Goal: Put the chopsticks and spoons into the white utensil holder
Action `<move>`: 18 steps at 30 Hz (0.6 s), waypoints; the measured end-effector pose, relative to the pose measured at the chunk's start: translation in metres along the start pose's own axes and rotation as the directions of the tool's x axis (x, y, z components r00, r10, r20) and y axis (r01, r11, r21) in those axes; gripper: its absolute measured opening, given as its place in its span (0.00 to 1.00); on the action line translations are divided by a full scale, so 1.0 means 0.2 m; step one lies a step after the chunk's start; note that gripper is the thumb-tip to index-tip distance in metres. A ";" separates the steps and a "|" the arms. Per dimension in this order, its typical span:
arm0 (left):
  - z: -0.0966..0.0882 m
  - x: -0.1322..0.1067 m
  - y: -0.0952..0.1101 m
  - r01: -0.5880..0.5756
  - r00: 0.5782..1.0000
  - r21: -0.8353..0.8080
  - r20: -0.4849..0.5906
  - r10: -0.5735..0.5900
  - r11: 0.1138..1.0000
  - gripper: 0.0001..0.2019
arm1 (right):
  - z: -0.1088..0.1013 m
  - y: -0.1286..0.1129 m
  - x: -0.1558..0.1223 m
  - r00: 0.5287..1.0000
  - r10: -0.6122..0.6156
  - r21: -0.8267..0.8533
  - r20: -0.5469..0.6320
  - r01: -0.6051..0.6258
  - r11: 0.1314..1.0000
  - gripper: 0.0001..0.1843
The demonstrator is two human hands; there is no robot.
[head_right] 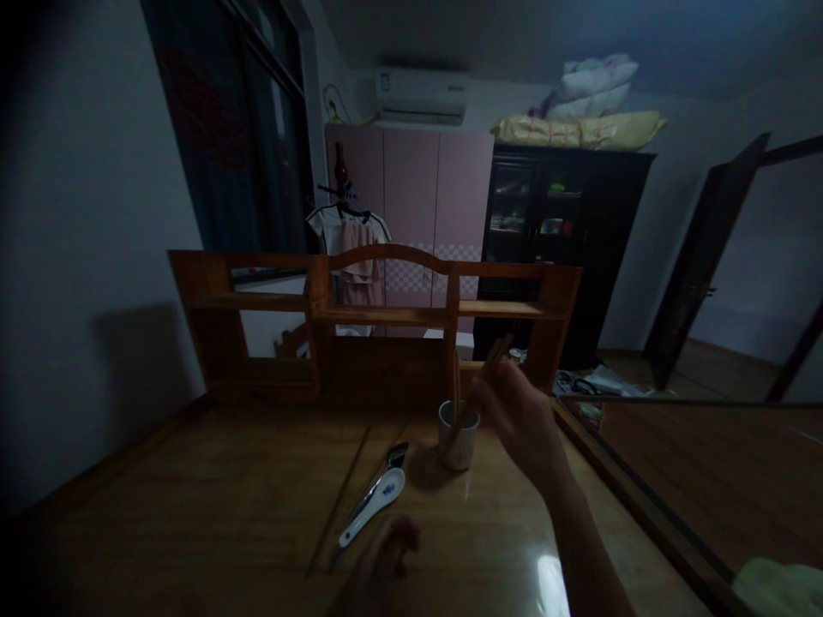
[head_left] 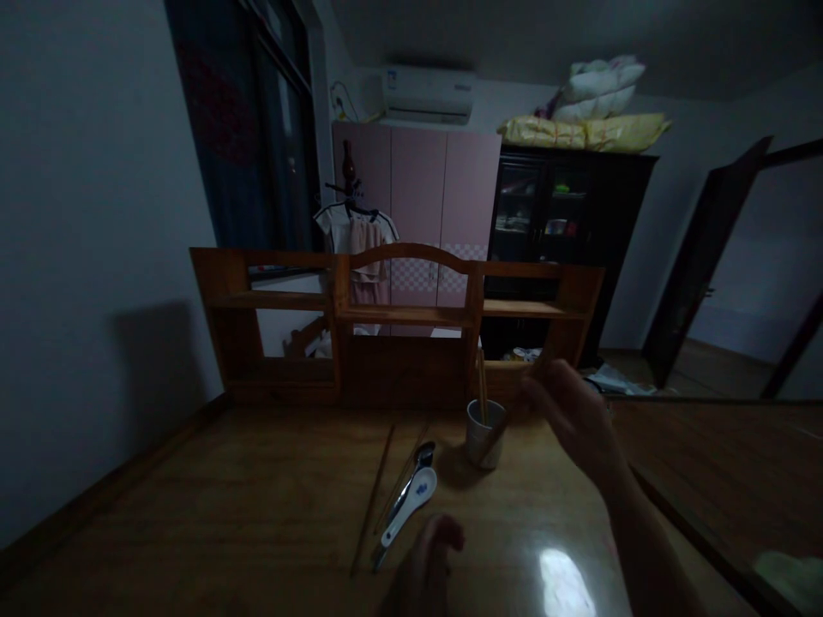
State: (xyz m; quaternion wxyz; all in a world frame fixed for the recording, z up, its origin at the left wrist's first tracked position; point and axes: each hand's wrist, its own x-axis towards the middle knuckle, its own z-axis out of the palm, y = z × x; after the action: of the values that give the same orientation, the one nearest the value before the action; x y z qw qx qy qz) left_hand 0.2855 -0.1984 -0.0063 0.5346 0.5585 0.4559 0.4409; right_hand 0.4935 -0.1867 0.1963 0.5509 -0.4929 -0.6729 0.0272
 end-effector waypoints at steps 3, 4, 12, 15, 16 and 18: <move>0.01 0.01 -0.04 0.031 0.999 0.049 -0.026 -0.030 0.998 0.13 | -0.04 0.10 0.18 0.990 -0.017 -0.006 -0.142 0.016 1.000 0.11; 0.01 0.01 -0.05 0.030 0.999 0.061 -0.019 -0.029 0.998 0.11 | -0.04 0.15 0.22 0.989 -0.008 -0.035 -0.146 0.003 0.999 0.12; 0.04 0.00 -0.03 0.061 0.995 0.128 0.074 -0.071 0.990 0.07 | 0.09 0.55 0.31 0.992 0.099 -0.081 0.078 -0.092 0.992 0.17; 0.02 -0.04 0.02 0.099 0.994 0.149 0.032 -0.105 0.984 0.07 | 0.11 0.63 0.30 0.982 0.152 -0.067 0.113 -0.145 0.987 0.17; 0.02 -0.05 0.03 0.112 0.993 0.151 0.022 -0.117 0.982 0.07 | 0.12 0.65 0.30 0.978 0.170 -0.059 0.124 -0.164 0.985 0.17; 0.02 -0.07 0.04 0.165 0.986 0.162 0.003 -0.168 0.973 0.06 | 0.14 0.69 0.30 0.968 0.204 -0.041 0.149 -0.200 0.979 0.17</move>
State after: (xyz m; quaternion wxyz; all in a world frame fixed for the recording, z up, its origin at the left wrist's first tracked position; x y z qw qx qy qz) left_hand 0.2871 -0.2122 0.0021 0.5266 0.5633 0.5307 0.3518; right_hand 0.5647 -0.0605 0.1489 0.4857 -0.5624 -0.6597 0.1122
